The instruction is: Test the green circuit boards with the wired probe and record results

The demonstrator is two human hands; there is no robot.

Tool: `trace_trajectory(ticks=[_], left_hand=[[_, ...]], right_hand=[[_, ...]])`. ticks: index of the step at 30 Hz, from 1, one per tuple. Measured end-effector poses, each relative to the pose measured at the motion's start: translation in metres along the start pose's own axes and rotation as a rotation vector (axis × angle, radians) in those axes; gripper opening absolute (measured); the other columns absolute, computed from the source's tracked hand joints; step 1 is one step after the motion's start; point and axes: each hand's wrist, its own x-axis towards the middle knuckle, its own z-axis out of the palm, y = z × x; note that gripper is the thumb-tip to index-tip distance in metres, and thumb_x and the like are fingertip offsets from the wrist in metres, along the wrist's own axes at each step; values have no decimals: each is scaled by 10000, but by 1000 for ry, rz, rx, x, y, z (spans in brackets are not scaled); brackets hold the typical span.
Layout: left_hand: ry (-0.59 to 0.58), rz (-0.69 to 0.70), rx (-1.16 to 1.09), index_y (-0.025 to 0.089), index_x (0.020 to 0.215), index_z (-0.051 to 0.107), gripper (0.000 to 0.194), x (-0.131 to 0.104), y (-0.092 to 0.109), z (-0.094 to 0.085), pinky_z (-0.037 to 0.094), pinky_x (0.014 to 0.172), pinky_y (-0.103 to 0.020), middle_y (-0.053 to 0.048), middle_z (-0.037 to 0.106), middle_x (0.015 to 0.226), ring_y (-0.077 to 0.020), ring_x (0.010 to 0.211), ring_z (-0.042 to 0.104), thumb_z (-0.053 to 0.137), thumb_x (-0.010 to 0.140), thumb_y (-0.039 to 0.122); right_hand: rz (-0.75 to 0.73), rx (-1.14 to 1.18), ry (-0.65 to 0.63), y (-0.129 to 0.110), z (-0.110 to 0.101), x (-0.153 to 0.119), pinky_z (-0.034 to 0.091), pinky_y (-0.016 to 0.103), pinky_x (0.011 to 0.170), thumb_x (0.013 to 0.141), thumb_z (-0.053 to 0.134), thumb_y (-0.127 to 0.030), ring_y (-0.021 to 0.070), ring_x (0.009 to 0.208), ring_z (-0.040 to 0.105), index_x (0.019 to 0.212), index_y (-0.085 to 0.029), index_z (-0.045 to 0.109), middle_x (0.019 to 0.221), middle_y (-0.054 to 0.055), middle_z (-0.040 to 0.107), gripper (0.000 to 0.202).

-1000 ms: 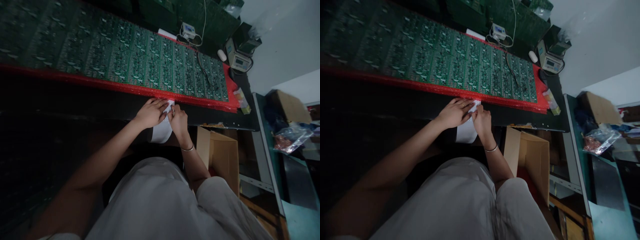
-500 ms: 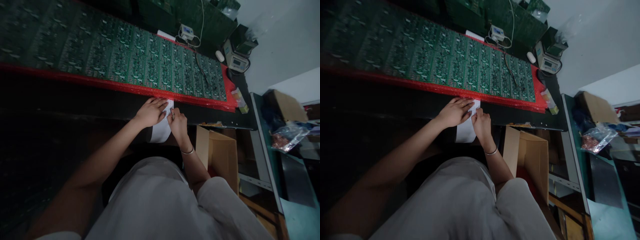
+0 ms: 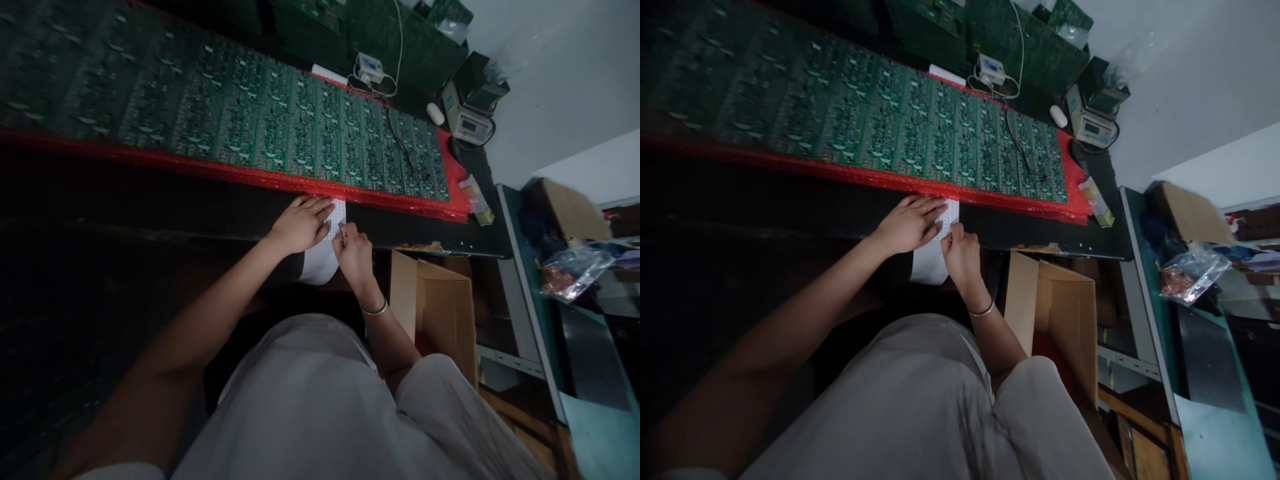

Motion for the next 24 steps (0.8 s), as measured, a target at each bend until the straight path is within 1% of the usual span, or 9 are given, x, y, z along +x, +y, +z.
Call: trace_trajectory(ticks=[4,9,13,16,19,21,24], left_hand=[[-2,-5,10,145,1539,541,551,0,1,-1,309,1273,-496,-120,473,1645,-300,1536,438,389,1061,375],[-7,-11,4,134,1532,548,551,0,3,-3,320,1268,-506,-130,484,1635,-305,1532,442,388,1059,367],[-14,-11,7,130,1540,537,556,0,3,-3,318,1268,-504,-129,473,1643,-305,1538,434,391,1055,359],[-17,-19,2,151,1545,535,552,0,2,-3,314,1268,-512,-122,465,1650,-307,1540,431,404,1053,362],[-19,-19,0,157,1559,519,550,1,3,-3,311,1268,-507,-126,469,1646,-302,1538,435,407,1056,350],[-18,-14,-2,196,1580,496,543,0,4,-4,317,1261,-508,-115,470,1648,-294,1537,437,397,1067,340],[-14,-11,3,279,1542,554,498,0,6,-5,328,1250,-526,-88,459,1660,-296,1539,437,373,1089,380]], right_hand=[[1,13,-18,0,-1,-4,442,278,680,972,422,-195,184,659,593,998,-173,598,755,55,666,179],[1,15,11,-1,-1,-10,446,279,673,967,420,-191,190,661,602,994,-173,596,768,62,678,179],[-7,16,10,-2,-3,-15,446,287,668,967,418,-191,200,657,609,976,-177,590,750,59,667,172],[-11,5,11,-2,-4,-18,430,275,652,979,428,-202,190,650,608,972,-181,590,744,49,663,163],[-18,-1,38,-1,-5,-21,414,264,638,979,432,-198,179,644,598,989,-179,599,755,46,671,168],[-25,1,61,-1,-5,-22,418,265,644,973,431,-190,177,639,591,990,-177,604,746,44,668,175],[-31,17,56,-1,-6,-23,429,271,656,974,422,-186,180,636,585,965,-177,604,727,42,656,182]])
